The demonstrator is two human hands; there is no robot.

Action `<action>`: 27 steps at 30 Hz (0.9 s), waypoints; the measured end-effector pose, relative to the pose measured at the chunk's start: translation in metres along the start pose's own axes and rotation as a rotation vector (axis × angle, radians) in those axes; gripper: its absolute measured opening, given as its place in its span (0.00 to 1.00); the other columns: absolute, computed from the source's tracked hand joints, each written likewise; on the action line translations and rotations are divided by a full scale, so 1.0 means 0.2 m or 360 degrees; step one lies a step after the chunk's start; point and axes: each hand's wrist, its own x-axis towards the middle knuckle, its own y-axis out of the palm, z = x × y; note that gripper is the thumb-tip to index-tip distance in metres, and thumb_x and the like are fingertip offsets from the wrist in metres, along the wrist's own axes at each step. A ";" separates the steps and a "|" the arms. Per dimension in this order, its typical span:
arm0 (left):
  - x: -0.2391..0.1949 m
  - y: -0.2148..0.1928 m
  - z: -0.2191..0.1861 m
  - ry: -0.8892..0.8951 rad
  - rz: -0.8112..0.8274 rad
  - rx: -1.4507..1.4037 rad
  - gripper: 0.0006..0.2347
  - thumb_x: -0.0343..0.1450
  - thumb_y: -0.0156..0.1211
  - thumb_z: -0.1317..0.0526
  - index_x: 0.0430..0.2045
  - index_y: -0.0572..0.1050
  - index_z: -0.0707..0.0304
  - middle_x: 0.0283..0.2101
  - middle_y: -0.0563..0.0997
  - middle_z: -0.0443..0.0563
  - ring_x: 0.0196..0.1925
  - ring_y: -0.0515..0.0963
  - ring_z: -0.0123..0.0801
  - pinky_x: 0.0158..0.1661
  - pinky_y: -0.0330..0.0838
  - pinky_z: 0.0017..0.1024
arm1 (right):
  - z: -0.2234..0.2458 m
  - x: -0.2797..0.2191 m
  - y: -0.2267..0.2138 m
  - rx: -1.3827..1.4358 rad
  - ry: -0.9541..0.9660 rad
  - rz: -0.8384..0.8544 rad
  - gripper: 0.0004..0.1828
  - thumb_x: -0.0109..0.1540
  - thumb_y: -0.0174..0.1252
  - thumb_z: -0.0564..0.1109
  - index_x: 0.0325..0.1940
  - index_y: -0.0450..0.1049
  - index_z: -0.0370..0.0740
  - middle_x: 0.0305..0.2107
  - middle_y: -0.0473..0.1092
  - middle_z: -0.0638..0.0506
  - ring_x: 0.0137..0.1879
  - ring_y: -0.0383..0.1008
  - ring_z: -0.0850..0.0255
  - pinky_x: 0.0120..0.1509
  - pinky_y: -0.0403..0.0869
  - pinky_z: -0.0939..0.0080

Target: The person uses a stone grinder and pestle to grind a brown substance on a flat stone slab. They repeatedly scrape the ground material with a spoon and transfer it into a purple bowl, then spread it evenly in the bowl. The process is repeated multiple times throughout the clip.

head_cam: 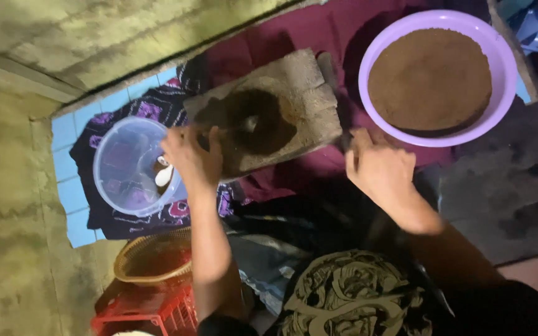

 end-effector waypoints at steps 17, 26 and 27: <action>0.29 -0.22 -0.28 0.0863 0.0055 -0.0567 0.11 0.78 0.56 0.52 0.42 0.80 0.57 0.41 0.76 0.54 0.39 0.74 0.48 0.37 0.65 0.42 | 0.59 0.72 0.02 0.1148 -0.1365 0.0099 0.15 0.58 0.52 0.30 0.46 0.76 0.41 0.39 0.78 0.48 0.41 0.79 0.51 0.40 0.76 0.54; 0.26 0.18 -0.09 0.0306 0.0309 -0.0008 0.24 0.74 0.69 0.51 0.62 0.67 0.53 0.63 0.69 0.58 0.65 0.65 0.57 0.58 0.64 0.58 | 0.37 0.79 0.05 0.0476 -0.1340 -0.0675 0.07 0.69 0.57 0.43 0.37 0.73 0.53 0.19 0.68 0.58 0.23 0.72 0.58 0.25 0.67 0.55; 0.25 0.21 -0.10 0.0249 0.0370 0.0061 0.26 0.74 0.69 0.49 0.64 0.66 0.53 0.64 0.70 0.56 0.69 0.62 0.56 0.59 0.61 0.61 | 0.34 0.77 0.05 0.0300 -0.1368 -0.0778 0.08 0.73 0.56 0.44 0.39 0.70 0.51 0.21 0.67 0.57 0.26 0.72 0.58 0.24 0.65 0.57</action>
